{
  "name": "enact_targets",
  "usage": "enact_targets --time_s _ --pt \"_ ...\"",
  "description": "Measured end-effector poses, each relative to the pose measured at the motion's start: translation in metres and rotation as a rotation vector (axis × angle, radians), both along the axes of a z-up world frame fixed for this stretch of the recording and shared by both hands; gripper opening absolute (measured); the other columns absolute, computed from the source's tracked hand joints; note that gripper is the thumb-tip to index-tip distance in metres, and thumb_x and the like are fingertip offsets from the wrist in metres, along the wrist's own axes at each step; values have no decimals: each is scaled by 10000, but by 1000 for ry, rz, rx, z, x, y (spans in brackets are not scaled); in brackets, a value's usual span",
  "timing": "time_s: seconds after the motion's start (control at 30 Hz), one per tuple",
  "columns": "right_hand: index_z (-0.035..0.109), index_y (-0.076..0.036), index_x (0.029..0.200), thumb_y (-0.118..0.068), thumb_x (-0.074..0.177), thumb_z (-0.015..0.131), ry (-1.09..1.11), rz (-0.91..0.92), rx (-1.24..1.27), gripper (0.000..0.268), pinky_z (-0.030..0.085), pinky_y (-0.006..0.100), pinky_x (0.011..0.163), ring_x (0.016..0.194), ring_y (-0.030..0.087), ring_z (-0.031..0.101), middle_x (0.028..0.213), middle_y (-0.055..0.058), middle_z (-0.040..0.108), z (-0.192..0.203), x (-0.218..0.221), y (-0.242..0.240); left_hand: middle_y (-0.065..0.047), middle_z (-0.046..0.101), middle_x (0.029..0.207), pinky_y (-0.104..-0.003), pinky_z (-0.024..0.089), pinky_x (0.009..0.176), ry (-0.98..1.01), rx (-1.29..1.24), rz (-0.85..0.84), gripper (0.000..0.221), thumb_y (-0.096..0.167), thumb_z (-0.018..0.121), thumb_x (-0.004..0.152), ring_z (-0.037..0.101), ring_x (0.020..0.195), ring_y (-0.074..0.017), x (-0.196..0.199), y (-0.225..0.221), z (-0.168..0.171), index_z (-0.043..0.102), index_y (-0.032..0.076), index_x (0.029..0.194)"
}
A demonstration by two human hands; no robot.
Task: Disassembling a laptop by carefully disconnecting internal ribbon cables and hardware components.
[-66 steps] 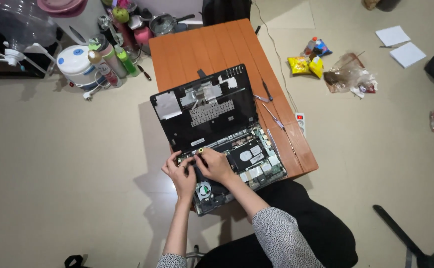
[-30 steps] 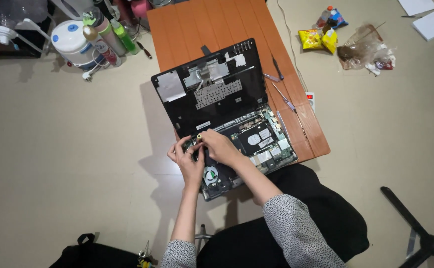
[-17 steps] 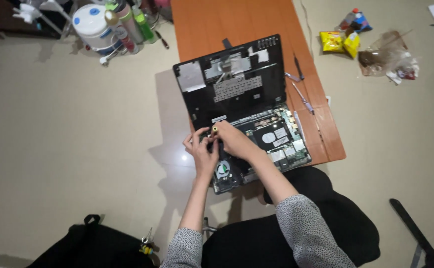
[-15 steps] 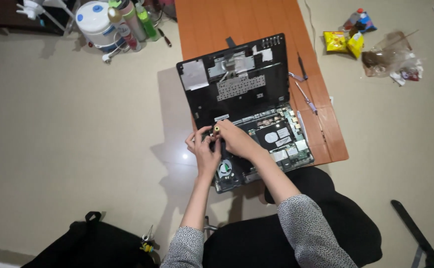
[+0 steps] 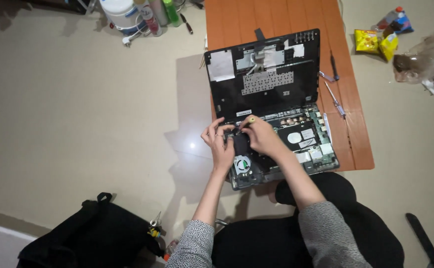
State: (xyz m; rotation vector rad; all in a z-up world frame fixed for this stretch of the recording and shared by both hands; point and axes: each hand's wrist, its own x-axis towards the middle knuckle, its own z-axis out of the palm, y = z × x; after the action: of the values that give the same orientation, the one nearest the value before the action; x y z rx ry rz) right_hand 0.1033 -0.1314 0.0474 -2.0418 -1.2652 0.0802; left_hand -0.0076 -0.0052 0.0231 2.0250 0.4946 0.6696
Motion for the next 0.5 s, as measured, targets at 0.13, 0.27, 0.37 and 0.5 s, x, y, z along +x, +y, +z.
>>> enact_targets --time_s 0.13,0.27,0.37,0.5 --pt "713 -41 1005 -89 958 656 169 -55 -61 88 560 419 849 879 353 716 896 140 720 28 -5 -6 -17 407 1385 -495 226 1129 36 -32 98 343 -15 457 923 275 1278 -332 3 -6 8 569 177 1183" --pt "734 -27 1011 -80 925 681 199 -69 -110 114 574 431 808 878 389 726 885 193 739 42 -9 0 -38 378 1402 -497 249 1101 84 39 123 336 -5 413 979 282 1263 -333 6 -9 11 520 153 1255" --pt "728 -31 1009 -43 855 736 301 -128 -106 154 610 422 750 857 400 745 867 219 755 35 -10 1 -74 338 1415 -512 252 1097 91 50 142 325 -6 391 996 275 1257 -352 5 -10 15 480 128 1279" --pt "720 -54 997 -39 836 745 370 -213 -87 164 627 387 726 846 363 756 863 201 764 20 -12 2 -94 322 1404 -524 236 1096 97 47 110 290 24 373 1016 273 1240 -360 5 -8 18 473 115 1273"
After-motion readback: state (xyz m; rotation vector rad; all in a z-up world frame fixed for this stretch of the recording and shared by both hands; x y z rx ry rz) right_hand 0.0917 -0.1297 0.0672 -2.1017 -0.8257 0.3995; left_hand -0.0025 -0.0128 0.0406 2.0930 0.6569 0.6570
